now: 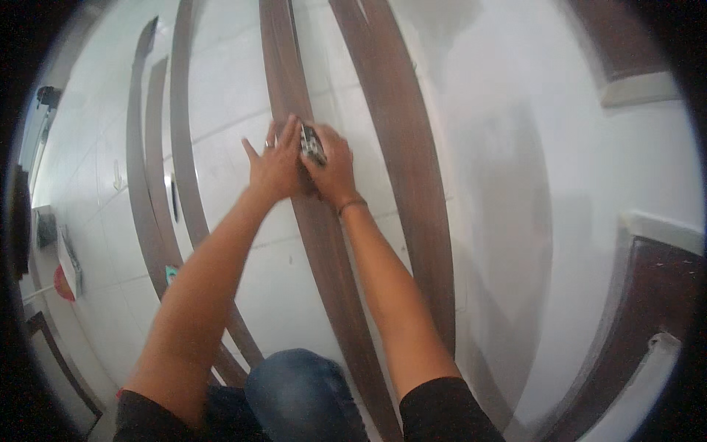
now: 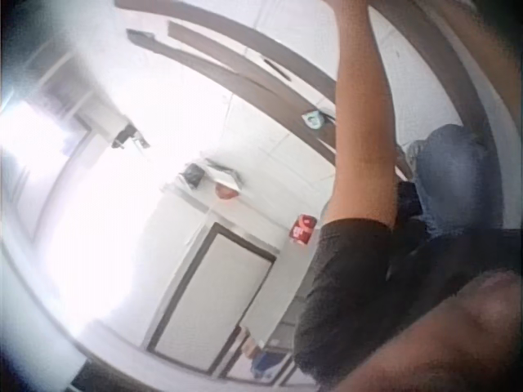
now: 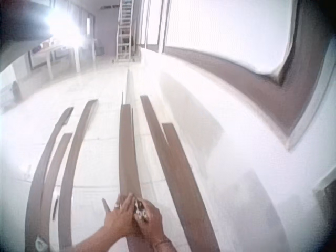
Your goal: The person measures wood-patterned flooring strips using a tape measure and marker while sitting on a tiled floor. They align a metal straight edge along the marked line and cut the strip with a utility knife. Other people in the background move and position similar strips.
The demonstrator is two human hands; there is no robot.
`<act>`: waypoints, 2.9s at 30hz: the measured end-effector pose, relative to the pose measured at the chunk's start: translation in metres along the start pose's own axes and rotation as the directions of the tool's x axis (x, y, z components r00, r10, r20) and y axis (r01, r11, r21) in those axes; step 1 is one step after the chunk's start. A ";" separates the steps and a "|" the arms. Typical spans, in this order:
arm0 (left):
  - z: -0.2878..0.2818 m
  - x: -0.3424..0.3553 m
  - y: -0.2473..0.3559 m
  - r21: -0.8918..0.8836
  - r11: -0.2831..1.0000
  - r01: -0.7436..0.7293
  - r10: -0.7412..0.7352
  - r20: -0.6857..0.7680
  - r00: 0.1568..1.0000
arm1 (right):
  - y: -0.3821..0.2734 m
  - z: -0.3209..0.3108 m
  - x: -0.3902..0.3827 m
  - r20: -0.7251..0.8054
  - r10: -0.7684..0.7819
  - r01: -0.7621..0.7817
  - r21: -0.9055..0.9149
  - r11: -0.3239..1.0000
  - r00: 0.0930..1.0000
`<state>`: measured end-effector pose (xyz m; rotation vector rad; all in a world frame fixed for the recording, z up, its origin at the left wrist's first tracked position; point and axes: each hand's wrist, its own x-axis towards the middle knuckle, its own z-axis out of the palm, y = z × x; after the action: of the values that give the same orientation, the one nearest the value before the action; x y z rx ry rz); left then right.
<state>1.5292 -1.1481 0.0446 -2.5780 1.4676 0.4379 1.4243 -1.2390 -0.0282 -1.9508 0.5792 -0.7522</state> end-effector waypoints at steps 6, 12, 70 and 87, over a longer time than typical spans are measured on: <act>-0.007 -0.001 -0.005 0.050 0.998 0.044 -0.045 0.023 0.999 | -0.007 0.003 -0.011 0.011 0.069 -0.069 -0.018 0.997 0.998; -0.054 -0.007 0.013 0.102 0.991 0.081 -0.106 0.267 0.958 | -0.017 -0.016 -0.091 0.021 0.050 -0.048 -0.094 0.994 0.999; 0.052 -0.208 0.083 -0.136 0.985 -0.105 0.098 -0.059 0.993 | -0.087 -0.090 -0.339 0.225 0.190 -0.138 -0.226 0.964 0.956; 0.056 -0.248 0.112 0.147 0.984 -0.097 0.098 0.000 0.995 | -0.079 -0.078 -0.341 -0.038 0.084 -0.086 -0.054 0.995 0.996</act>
<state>1.3035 -0.9880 0.0730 -2.4049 1.5715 0.3198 1.1378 -1.0244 -0.0200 -1.9543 0.7071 -0.7256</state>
